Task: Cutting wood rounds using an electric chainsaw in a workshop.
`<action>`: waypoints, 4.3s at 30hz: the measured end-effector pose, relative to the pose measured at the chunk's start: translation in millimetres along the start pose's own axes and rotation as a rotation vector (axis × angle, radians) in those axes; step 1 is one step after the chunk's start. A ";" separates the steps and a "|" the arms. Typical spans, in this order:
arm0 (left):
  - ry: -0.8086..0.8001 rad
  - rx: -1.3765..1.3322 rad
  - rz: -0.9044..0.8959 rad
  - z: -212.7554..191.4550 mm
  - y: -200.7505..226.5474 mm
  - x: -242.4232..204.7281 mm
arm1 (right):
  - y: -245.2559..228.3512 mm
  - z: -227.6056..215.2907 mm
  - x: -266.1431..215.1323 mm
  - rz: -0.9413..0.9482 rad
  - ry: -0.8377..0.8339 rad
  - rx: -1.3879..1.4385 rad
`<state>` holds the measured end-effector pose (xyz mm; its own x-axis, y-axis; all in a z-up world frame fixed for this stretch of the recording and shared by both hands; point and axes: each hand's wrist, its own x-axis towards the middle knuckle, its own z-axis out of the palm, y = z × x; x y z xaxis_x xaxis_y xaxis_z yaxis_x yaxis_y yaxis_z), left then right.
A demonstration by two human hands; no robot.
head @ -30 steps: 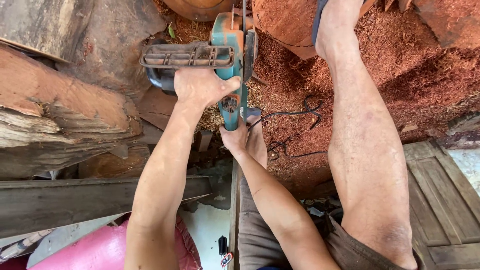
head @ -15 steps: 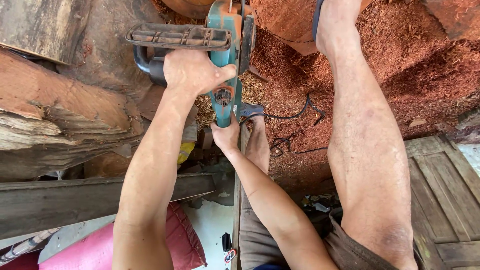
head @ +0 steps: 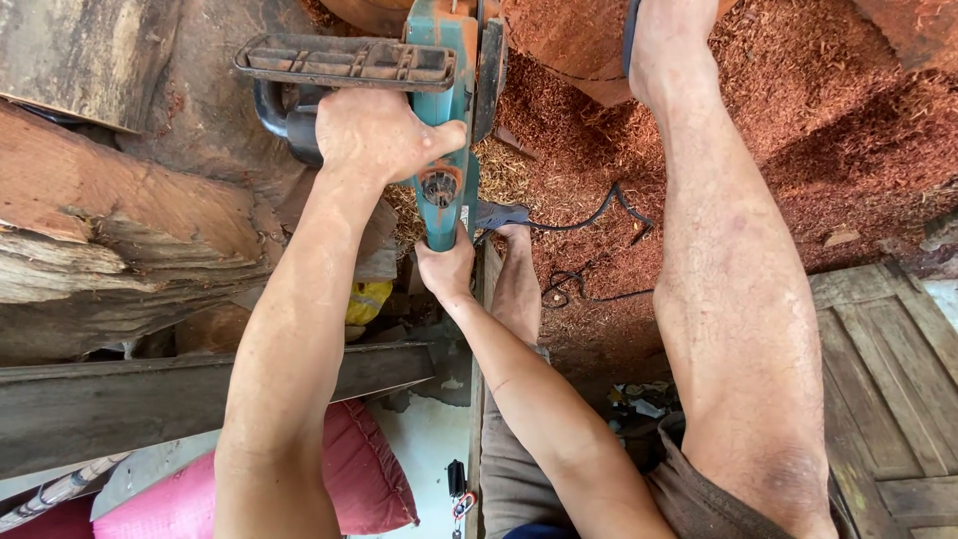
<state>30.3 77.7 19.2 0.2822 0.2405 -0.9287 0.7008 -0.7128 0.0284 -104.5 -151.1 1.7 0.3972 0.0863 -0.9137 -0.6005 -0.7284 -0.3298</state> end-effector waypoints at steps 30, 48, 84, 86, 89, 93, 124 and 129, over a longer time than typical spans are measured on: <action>0.041 -0.042 0.019 -0.8 -3.1 3.9 | 11.3 10.1 -6.0 0.024 -0.017 -0.017; -0.032 -0.297 -0.094 76.6 29.0 -22.2 | 69.1 -89.4 32.0 -0.078 -0.040 -0.272; -0.094 -0.597 -0.076 104.1 73.9 -28.3 | 88.3 -178.9 50.9 -0.073 -0.007 -0.627; -0.230 -0.564 -0.094 96.8 73.7 -29.7 | 89.8 -178.1 49.6 -0.090 0.003 -0.630; -0.200 -0.563 -0.085 103.5 74.5 -26.0 | 94.8 -177.3 50.7 -0.120 0.016 -0.596; -0.236 -0.606 -0.150 89.1 67.8 -32.3 | 105.0 -175.8 51.8 -0.096 0.014 -0.448; 0.168 -0.774 0.048 131.3 60.5 -8.7 | 105.8 -165.5 55.2 -0.200 0.084 -0.518; 0.072 -0.748 0.030 130.5 60.9 -4.1 | 99.4 -161.5 50.4 -0.101 0.099 -0.531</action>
<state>-13.6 -52.7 -23.6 0.3324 0.2889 -0.8978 0.9430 -0.0883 0.3208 -32.1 -328.9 -38.7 0.5140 0.1277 -0.8483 -0.1338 -0.9648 -0.2263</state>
